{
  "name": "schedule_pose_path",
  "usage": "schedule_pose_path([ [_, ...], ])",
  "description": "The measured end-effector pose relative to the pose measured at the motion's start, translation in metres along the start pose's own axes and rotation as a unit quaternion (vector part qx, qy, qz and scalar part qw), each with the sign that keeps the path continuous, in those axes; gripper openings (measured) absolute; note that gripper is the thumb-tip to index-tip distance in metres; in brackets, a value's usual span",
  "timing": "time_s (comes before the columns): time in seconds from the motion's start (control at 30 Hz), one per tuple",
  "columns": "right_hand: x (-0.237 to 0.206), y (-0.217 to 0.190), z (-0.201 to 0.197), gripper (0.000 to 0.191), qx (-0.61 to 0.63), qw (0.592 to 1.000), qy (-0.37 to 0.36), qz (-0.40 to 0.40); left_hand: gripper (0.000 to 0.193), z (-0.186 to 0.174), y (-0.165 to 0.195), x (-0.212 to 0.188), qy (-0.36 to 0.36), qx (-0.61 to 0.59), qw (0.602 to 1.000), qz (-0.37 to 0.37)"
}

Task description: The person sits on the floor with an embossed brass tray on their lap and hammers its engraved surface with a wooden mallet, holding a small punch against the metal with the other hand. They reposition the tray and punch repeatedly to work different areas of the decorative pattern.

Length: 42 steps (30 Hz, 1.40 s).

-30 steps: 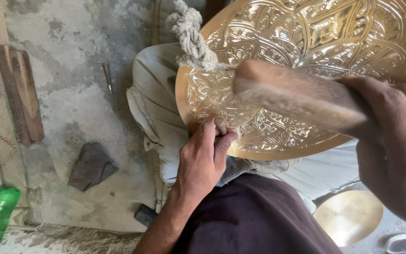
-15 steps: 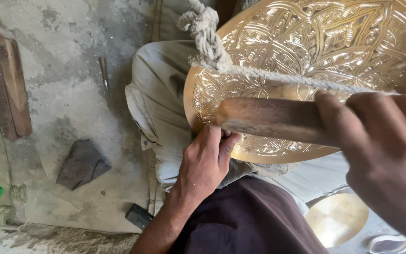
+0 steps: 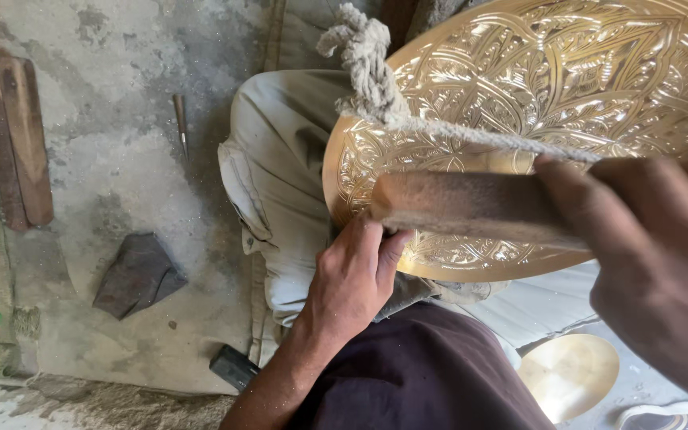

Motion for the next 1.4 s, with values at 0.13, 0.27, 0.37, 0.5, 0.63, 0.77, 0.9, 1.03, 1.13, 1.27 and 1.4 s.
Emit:
schedule_pose_path([
  [0.13, 0.002, 0.003, -0.004, 0.065, 0.137, 0.984, -0.025, 0.109, 0.031, -0.002, 0.000, -0.001, 0.001, -0.009, 1.000, -0.012],
  [0.27, 0.006, -0.005, -0.005, 0.061, -0.015, 0.998, -0.019, -0.050, 0.025, -0.002, -0.001, 0.000, -0.004, 0.005, 1.000, -0.011],
  [0.37, 0.008, -0.004, -0.006, 0.052, 0.085, 0.996, -0.010, 0.022, 0.029, -0.001, -0.001, -0.002, -0.005, -0.007, 1.000, -0.018],
  [0.5, 0.006, -0.009, -0.007, 0.050, -0.025, 0.999, 0.016, -0.028, 0.036, 0.000, -0.001, -0.002, 0.005, 0.019, 1.000, -0.002],
  [0.63, 0.001, -0.006, -0.005, 0.043, 0.021, 0.999, -0.023, 0.043, 0.036, -0.001, -0.002, -0.004, -0.005, 0.016, 1.000, -0.013],
  [0.77, 0.004, -0.014, -0.011, 0.050, 0.050, 0.999, 0.013, 0.004, 0.032, -0.002, -0.004, -0.005, -0.004, 0.010, 1.000, -0.013],
  [0.9, 0.014, -0.027, -0.018, 0.054, 0.009, 1.000, 0.019, 0.005, 0.028, -0.003, -0.004, -0.006, 0.003, 0.030, 1.000, -0.005],
  [1.03, 0.018, -0.028, -0.021, 0.059, 0.065, 0.997, 0.016, 0.036, 0.033, -0.001, -0.005, -0.007, -0.003, -0.010, 0.999, -0.053],
  [1.13, 0.014, -0.028, -0.019, 0.060, -0.012, 1.000, 0.005, -0.005, 0.034, 0.001, -0.003, -0.009, -0.002, 0.009, 0.999, -0.035],
  [1.27, 0.009, -0.026, -0.019, 0.063, 0.048, 0.998, 0.010, 0.035, 0.033, 0.002, -0.007, -0.012, -0.007, 0.014, 0.999, -0.048],
  [1.4, 0.011, -0.030, -0.023, 0.062, 0.032, 0.999, 0.008, 0.035, 0.023, 0.002, -0.012, -0.016, -0.006, 0.065, 0.998, 0.013],
])
Point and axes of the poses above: each hand's wrist, its own x-axis towards the middle knuckle, its own z-axis out of the palm, y = z × x, the point moved 2 cm from there along x, towards the middle knuckle, and after that the axes turned 9 degrees about -y, right-handed, at the moved point
